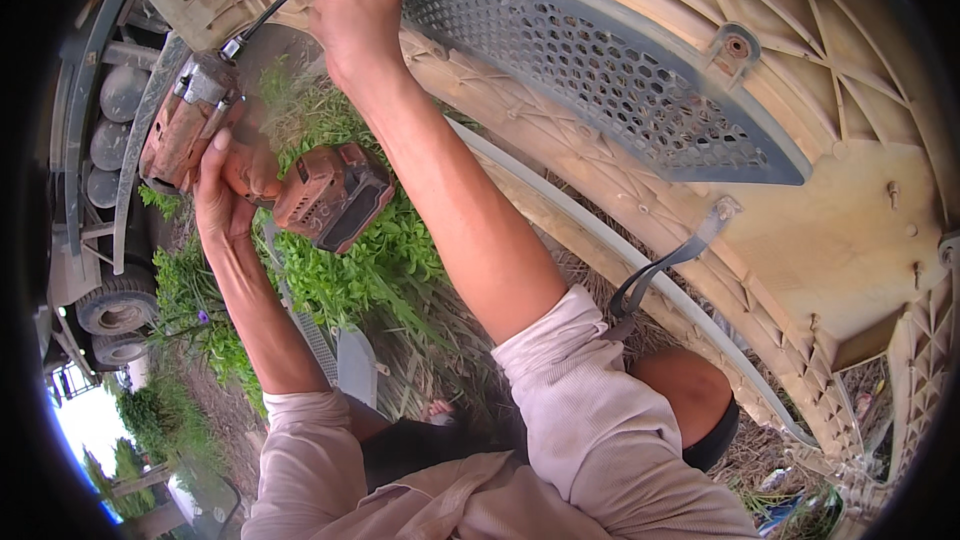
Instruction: The person uses a power drill to unscrew and remove plastic panels from a large vehicle bumper while sitting on the ground.
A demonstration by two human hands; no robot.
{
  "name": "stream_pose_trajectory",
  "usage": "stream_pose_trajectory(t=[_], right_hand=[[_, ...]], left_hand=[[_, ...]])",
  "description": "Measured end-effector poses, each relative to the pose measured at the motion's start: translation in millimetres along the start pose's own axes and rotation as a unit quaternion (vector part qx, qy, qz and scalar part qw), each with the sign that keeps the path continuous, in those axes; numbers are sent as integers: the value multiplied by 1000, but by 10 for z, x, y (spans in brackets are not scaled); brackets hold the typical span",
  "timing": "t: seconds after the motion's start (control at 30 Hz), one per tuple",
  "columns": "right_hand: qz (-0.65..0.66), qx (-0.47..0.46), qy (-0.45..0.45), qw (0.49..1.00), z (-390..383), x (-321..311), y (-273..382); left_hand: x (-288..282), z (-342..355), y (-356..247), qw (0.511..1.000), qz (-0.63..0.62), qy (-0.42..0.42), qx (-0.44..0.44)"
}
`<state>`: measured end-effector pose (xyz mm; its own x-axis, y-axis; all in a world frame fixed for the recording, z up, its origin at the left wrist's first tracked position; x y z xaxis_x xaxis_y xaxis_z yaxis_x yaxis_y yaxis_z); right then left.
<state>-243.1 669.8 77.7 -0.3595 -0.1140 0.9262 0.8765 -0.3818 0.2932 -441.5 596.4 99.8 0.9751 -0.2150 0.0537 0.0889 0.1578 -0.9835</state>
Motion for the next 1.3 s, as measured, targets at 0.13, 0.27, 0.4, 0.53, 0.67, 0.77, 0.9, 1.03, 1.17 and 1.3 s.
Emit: stream_pose_trajectory(t=[0.13, 0.27, 0.4, 0.53, 0.67, 0.77, 0.9, 1.03, 1.17, 1.3], right_hand=[[-16, 78, -22, 997, -71, 65, -26], [-24, 88, -19, 996, -119, 94, -14], [-11, 52, -27, 998, -21, 91, -17], [-29, 68, -30, 997, -47, 72, -31], [-27, 51, -31, 998, -3, 73, 31], [-4, 46, -37, 998, -70, 87, 42], [-12, 40, -35, 998, -35, 59, 35], [-20, 28, -39, 999, -45, 60, 5], [-3, 28, -36, 999, -58, 48, 10], [15, 32, -22, 999, -57, 61, 17]], left_hand=[[13, -86, -67, 999, -16, 28, 26], [-46, -116, -186, 998, 12, 16, 66], [-68, -86, -183, 997, 12, 3, 73], [-90, -82, -129, 998, -2, -22, 53], [-90, -22, -139, 993, 49, -78, 74], [-93, -65, -103, 992, 38, -83, 89], [-120, -71, -61, 990, 59, -103, 79], [-216, -59, 68, 992, 33, -101, 74], [-233, -47, 91, 993, 0, -102, 60], [-75, -51, -43, 999, 30, 36, 22]])
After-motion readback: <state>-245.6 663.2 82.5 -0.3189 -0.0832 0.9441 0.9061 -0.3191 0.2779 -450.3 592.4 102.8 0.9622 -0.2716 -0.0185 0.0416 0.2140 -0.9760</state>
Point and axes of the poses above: each hand's wrist, its own z-axis towards the middle knuckle, its own x-axis out of the palm, y = z × x, the point moved 5 cm from there along z, towards the middle knuckle, and after that the axes turned 2 degrees about -y, right-handed, at the moved point
